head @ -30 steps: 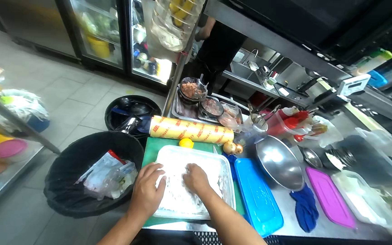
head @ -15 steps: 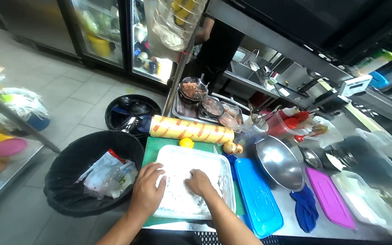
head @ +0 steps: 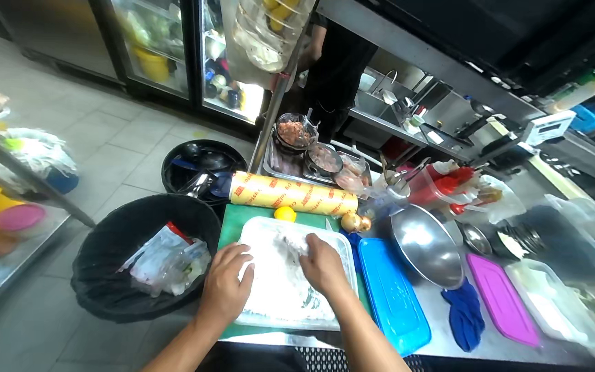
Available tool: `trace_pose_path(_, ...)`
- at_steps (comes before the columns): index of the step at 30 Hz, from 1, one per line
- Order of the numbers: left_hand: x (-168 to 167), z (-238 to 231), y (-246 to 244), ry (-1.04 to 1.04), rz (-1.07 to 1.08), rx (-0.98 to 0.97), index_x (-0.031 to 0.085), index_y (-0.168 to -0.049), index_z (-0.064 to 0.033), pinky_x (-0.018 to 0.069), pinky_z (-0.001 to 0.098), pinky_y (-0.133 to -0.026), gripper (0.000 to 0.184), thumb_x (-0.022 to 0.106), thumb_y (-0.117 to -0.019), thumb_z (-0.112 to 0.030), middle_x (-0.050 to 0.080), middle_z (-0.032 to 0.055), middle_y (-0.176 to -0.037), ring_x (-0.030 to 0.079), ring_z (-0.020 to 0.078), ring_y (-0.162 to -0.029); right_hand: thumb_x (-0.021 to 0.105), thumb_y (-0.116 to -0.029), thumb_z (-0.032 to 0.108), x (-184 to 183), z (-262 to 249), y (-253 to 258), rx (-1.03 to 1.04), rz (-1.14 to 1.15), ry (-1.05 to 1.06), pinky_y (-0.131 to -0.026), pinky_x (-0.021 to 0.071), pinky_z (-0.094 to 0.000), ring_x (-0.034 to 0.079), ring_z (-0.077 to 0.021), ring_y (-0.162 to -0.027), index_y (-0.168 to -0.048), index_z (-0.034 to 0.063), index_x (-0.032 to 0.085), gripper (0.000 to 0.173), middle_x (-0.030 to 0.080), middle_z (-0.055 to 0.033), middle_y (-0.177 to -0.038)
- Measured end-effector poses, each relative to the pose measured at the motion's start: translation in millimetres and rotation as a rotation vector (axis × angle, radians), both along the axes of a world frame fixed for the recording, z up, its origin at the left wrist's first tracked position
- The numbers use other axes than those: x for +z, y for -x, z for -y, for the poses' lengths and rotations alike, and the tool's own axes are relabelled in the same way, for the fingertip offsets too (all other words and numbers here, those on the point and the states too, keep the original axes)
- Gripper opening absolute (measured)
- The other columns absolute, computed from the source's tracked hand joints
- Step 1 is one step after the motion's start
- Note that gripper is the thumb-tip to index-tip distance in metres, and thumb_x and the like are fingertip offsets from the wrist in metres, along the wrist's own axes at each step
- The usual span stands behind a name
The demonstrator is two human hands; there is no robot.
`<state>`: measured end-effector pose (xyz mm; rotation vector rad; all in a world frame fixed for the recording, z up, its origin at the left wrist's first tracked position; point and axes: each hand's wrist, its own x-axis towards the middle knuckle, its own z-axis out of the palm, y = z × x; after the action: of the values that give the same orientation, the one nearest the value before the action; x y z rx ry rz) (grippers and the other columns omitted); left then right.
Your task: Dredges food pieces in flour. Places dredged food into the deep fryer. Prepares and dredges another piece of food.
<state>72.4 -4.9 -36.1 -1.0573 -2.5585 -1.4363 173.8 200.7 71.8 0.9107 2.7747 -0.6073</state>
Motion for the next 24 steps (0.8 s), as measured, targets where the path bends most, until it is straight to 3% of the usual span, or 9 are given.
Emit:
trace_pose_path(2,-1.3,0.4,-0.1,0.000,0.001,-0.005,0.077,-0.102,-0.0164,0.0453,0.0436,-0.112,0.031,0.052,-0.0977,-0.033,0.069,-0.0008,-0.129,0.055,0.0217,-0.134,0.060,-0.0943,0.025,-18.0,16.8,-4.5,0.090,0.079,-0.061,-0.097,0.0536,-0.0512,0.066,-0.0289,-0.114,-0.125,0.0104,0.068,0.035,0.071,-0.0108,-0.116)
trace_pose_path(5,-1.0,0.4,0.4,-0.005,0.007,-0.007,0.077,-0.102,-0.0156,0.0458,0.0439,-0.112,0.031,0.052,-0.0975,-0.033,0.069,0.0000,-0.129,0.055,0.0224,-0.134,0.064,-0.0915,0.024,-43.9,26.9,-15.5,0.236,0.232,0.046,-0.096,0.0535,-0.0568,0.064,-0.0326,-0.118,-0.119,0.0101,0.070,0.031,0.069,-0.0124,-0.121)
trace_pose_path(8,-1.2,0.9,0.0,0.008,0.009,-0.002,0.077,-0.103,-0.0155,0.0457,0.0437,-0.112,0.031,0.053,-0.0975,-0.033,0.069,0.0001,-0.129,0.055,0.0223,-0.134,0.065,-0.0915,0.029,-40.0,19.3,-19.0,0.114,0.188,0.139,-0.102,0.0525,-0.0529,0.064,-0.0275,-0.121,-0.125,0.0120,0.070,0.038,0.069,-0.0109,-0.126)
trace_pose_path(10,-1.9,0.7,0.1,0.019,0.008,-0.007,0.077,-0.103,-0.0160,0.0453,0.0439,-0.112,0.031,0.052,-0.0978,-0.033,0.068,-0.0001,-0.130,0.054,0.0219,-0.135,0.059,-0.0940,0.028,-37.9,11.4,-19.5,0.091,0.189,0.066,-0.110,0.0474,-0.0516,0.056,-0.0261,-0.134,-0.138,0.0147,0.064,0.046,0.063,-0.0078,-0.141)
trace_pose_path(13,1.4,0.6,1.1,0.043,0.017,-0.021,0.077,-0.105,-0.0149,0.0452,0.0453,-0.112,0.032,0.052,-0.0974,-0.033,0.068,0.0007,-0.132,0.053,0.0232,-0.135,0.060,-0.0949,0.026,-45.3,4.4,-19.1,0.279,0.375,0.075,-0.114,0.0405,-0.0625,0.041,-0.0334,-0.149,-0.144,0.0169,0.060,0.050,0.052,-0.0076,-0.155)
trace_pose_path(15,2.4,0.9,1.4,0.049,0.023,-0.023,0.077,-0.104,-0.0147,0.0453,0.0454,-0.112,0.032,0.052,-0.0971,-0.033,0.068,0.0006,-0.132,0.053,0.0236,-0.135,0.060,-0.0955,0.025,-39.7,0.9,-15.4,0.234,0.356,0.109,-0.110,0.0452,-0.0614,0.053,-0.0315,-0.138,-0.137,0.0166,0.066,0.043,0.063,-0.0092,-0.143)
trace_pose_path(17,1.3,0.9,0.7,0.044,0.021,-0.021,0.077,-0.104,-0.0148,0.0455,0.0453,-0.112,0.032,0.052,-0.0969,-0.033,0.068,0.0006,-0.132,0.053,0.0235,-0.135,0.056,-0.0979,0.025,-31.7,-8.7,-10.2,0.003,0.195,0.098,-0.105,0.0505,-0.0567,0.064,-0.0299,-0.124,-0.134,0.0136,0.067,0.039,0.069,-0.0127,-0.130)
trace_pose_path(21,-0.9,1.3,0.4,0.034,0.012,-0.026,0.077,-0.104,-0.0155,0.0452,0.0451,-0.112,0.033,0.052,-0.0970,-0.034,0.068,0.0001,-0.131,0.054,0.0230,-0.135,0.060,-0.0958,0.021,-52.0,-33.2,-6.4,-0.079,0.203,0.059,-0.109,0.0484,-0.0549,0.056,-0.0325,-0.133,-0.141,0.0098,0.060,0.047,0.058,-0.0159,-0.144)
trace_pose_path(24,0.3,0.3,1.8,0.035,0.008,-0.024,0.077,-0.104,-0.0166,0.0455,0.0448,-0.112,0.033,0.051,-0.0971,-0.035,0.068,-0.0006,-0.131,0.054,0.0225,-0.135,0.053,-0.0984,0.014,-47.8,-31.9,-10.4,0.031,0.146,0.153,-0.104,0.0519,-0.0512,0.065,-0.0284,-0.120,-0.130,0.0083,0.068,0.035,0.068,-0.0140,-0.128)
